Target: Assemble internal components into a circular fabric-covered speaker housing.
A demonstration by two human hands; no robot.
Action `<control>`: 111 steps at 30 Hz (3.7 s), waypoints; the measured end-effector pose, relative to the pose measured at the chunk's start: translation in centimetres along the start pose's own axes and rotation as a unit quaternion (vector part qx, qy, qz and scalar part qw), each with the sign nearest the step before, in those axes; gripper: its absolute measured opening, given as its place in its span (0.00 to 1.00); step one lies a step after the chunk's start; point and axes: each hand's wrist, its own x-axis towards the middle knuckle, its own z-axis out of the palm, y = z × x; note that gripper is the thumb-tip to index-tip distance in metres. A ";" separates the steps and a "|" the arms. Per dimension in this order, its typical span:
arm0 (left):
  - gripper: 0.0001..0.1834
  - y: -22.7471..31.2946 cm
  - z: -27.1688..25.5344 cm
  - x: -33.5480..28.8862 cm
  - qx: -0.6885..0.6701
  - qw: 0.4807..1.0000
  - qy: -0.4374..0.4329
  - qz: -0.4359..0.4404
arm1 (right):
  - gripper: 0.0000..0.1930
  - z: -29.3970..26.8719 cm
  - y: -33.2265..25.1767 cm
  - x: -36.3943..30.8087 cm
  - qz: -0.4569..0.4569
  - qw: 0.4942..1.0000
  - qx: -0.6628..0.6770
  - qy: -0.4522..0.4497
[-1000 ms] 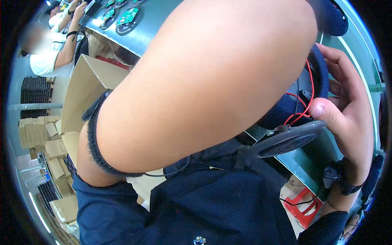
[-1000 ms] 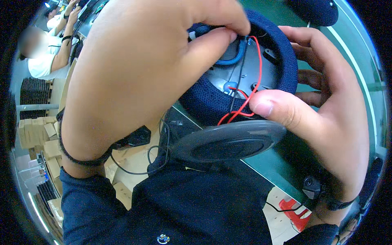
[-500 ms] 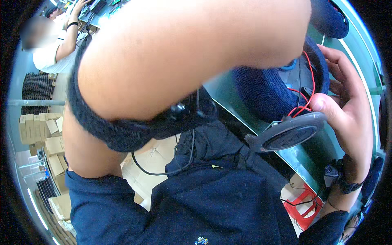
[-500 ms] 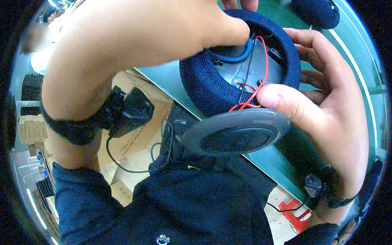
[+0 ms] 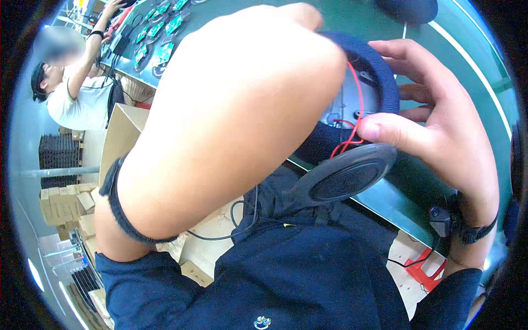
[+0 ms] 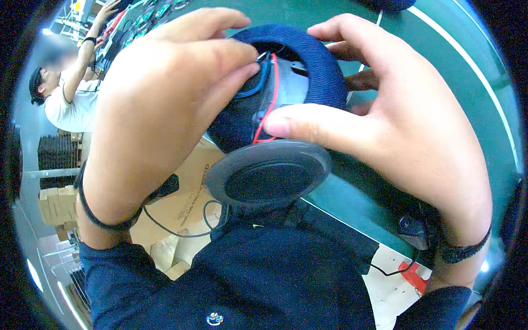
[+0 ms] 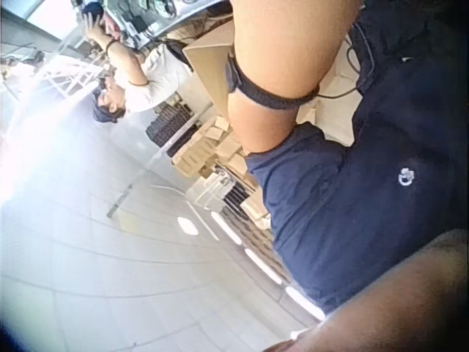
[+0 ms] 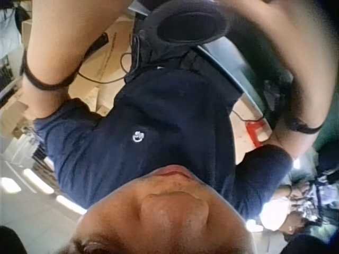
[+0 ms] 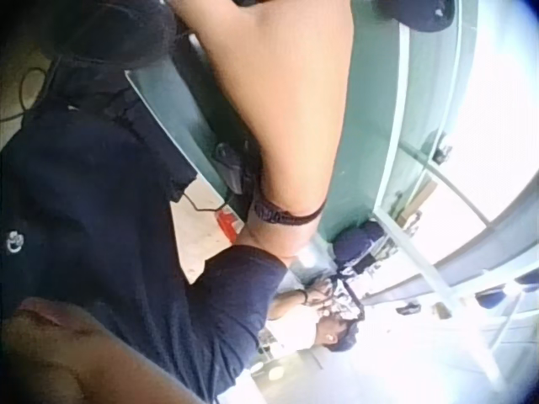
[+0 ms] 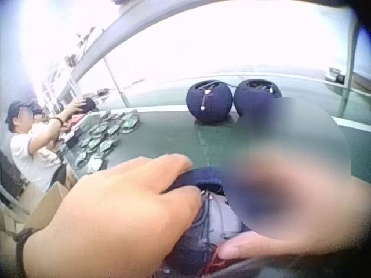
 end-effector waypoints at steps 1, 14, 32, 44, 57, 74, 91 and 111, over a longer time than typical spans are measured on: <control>0.13 -0.1 0.0 0.0 -0.001 1.000 -0.002 0.000 | 0.44 0.0 0.0 0.1 -0.006 1.000 -0.007 0.003; 0.13 -0.3 0.3 1.5 0.000 1.000 -0.028 -0.009 | 0.42 0.3 0.2 0.1 -0.053 0.996 -0.073 0.020; 0.14 1.1 -2.0 3.1 -0.003 0.996 0.001 -0.092 | 0.40 0.1 0.4 0.2 -0.057 0.995 -0.076 0.014; 0.12 0.7 -4.6 4.0 -0.013 0.990 -0.054 -0.133 | 0.43 0.5 -0.3 0.5 -0.020 1.000 -0.024 -0.002; 0.14 -3.7 -3.3 3.6 -0.210 0.977 0.001 -0.037 | 0.47 1.3 -1.3 0.6 0.000 0.999 -0.036 0.033; 0.15 -1.3 0.0 2.4 -0.008 0.998 0.060 -0.005 | 0.45 0.7 -0.4 0.1 0.005 1.000 0.005 0.019; 0.12 -1.2 -0.5 2.2 0.011 0.997 0.073 0.001 | 0.45 -0.1 -0.1 0.2 -0.030 0.998 -0.054 0.003; 0.09 0.2 0.0 1.9 -0.027 0.998 0.057 0.018 | 0.45 0.1 0.9 -0.3 -0.030 0.998 -0.054 -0.003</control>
